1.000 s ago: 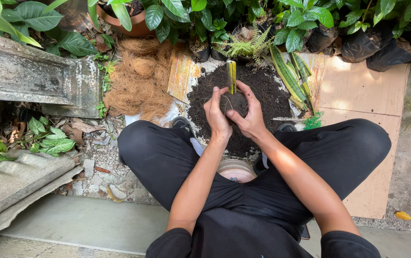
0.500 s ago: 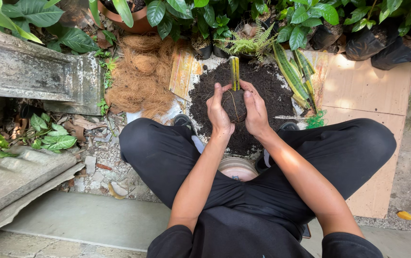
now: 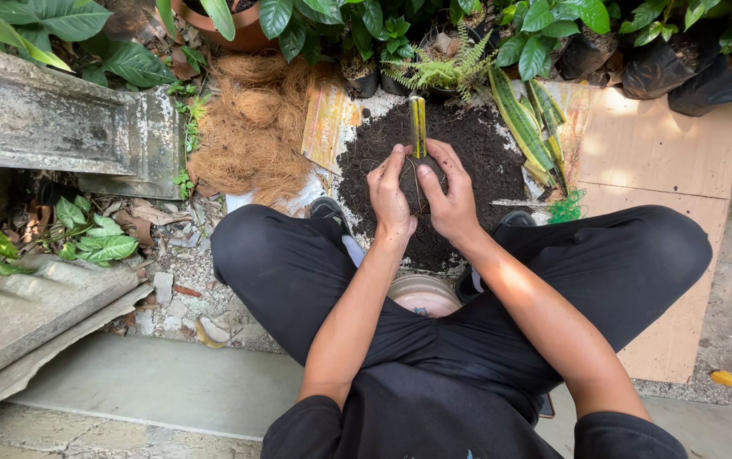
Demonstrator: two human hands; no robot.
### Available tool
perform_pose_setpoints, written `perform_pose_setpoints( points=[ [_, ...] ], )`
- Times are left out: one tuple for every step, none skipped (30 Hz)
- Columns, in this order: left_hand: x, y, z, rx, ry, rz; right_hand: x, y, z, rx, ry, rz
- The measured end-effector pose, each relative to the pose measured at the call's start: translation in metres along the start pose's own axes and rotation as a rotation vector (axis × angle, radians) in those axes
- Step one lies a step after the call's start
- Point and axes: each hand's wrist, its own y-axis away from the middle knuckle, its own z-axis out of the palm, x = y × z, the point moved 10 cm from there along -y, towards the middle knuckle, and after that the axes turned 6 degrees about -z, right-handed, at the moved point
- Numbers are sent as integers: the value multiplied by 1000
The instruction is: The person sits on the ground and wraps a plant's root ball with a net, repeatedly adjusting and tightening the net around the soil and roots. The person handles the plant and net by hand, occasionally picking up soil to pack around the root ball.
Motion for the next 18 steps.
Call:
perform_pose_setpoints(
  points=[
    [0, 1, -1, 4, -12, -1, -2, 1, 0, 5, 11, 0],
    [0, 1, 0, -1, 12, -7, -3, -1, 1, -4, 7, 5],
    [1, 0, 2, -9, 35, -15, -4, -2, 2, -10, 5, 10],
    [1, 1, 4, -16, 58, -27, -4, -4, 1, -16, 4, 19],
    [0, 1, 5, -25, 91, -63, -9, -6, -1, -22, 26, -36],
    [1, 2, 7, -35, 124, -97, -14, -7, -3, -31, 48, -93],
    [1, 1, 8, -47, 154, -131, -19, -9, -4, -37, 69, -151],
    [-3, 2, 9, -41, 209, -195, -25, -9, -4, -42, 174, -233],
    [-7, 3, 10, -33, 263, -256, -30, -8, -4, -50, 278, -316],
    [-13, 4, 11, -27, 317, -320, -35, -5, -2, -55, 383, -396],
    [-12, 6, 13, -45, 297, -305, -35, -2, -5, -4, 378, -407],
    [-12, 8, 16, -65, 279, -288, -34, 1, -7, 45, 372, -420],
    [-13, 9, 18, -82, 261, -269, -34, 4, -9, 94, 364, -433],
    [-16, 9, 16, -58, 253, -281, -33, 6, -8, 106, 363, -433],
    [-18, 8, 14, -33, 245, -291, -32, 6, -7, 117, 361, -433],
    [-20, 8, 11, -8, 239, -303, -32, 6, -7, 126, 360, -432],
    [-18, 7, 11, -18, 212, -283, -34, 5, -6, 105, 341, -442],
    [-15, 6, 10, -29, 185, -262, -38, 3, -6, 83, 323, -453]
  ],
)
